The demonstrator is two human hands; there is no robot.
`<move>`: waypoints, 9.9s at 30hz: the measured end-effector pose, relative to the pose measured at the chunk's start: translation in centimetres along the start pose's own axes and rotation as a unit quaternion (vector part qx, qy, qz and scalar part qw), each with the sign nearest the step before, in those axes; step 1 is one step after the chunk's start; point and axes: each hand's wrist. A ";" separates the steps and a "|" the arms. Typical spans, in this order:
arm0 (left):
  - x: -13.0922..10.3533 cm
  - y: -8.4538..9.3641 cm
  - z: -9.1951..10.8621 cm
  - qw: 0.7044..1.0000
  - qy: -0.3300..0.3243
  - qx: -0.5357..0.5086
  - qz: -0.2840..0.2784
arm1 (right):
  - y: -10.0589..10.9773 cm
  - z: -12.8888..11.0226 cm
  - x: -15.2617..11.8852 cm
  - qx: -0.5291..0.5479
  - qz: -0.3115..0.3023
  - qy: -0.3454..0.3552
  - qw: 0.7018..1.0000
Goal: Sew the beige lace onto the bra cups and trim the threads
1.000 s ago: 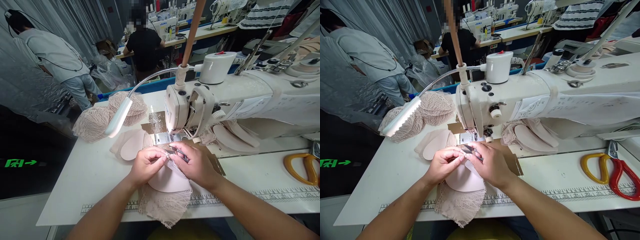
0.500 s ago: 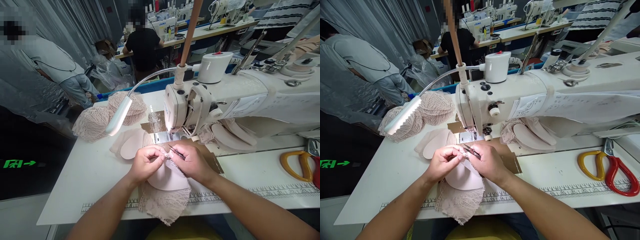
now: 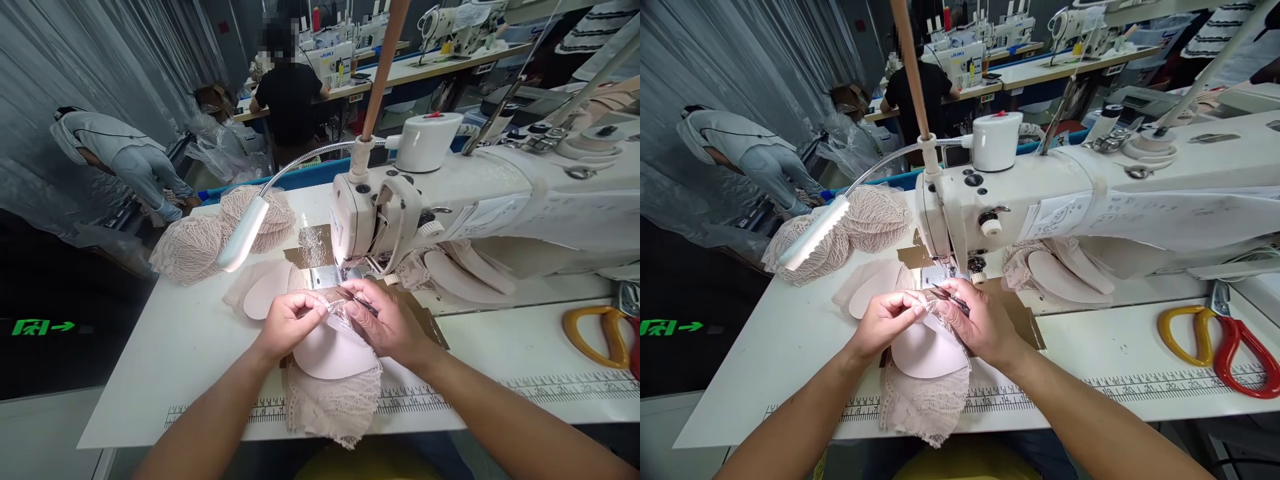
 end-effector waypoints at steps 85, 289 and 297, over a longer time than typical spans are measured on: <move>0.6 1.0 -0.8 0.996 0.044 -0.073 -0.002 | 2.7 1.2 0.6 -0.298 -0.146 -0.089 0.939; 4.0 -1.6 -0.6 0.890 -0.201 0.409 0.001 | 2.3 4.3 2.0 -0.311 -0.159 0.181 0.919; 4.1 -1.6 -1.1 0.875 -0.237 0.422 0.010 | 2.2 4.2 2.0 -0.304 -0.144 0.185 0.923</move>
Point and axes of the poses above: each hand's wrist, its own x-axis towards the middle knuckle, its own y-axis out of the back of the hand, z = x × y, and after that the axes turned 9 degrees about y, right-handed
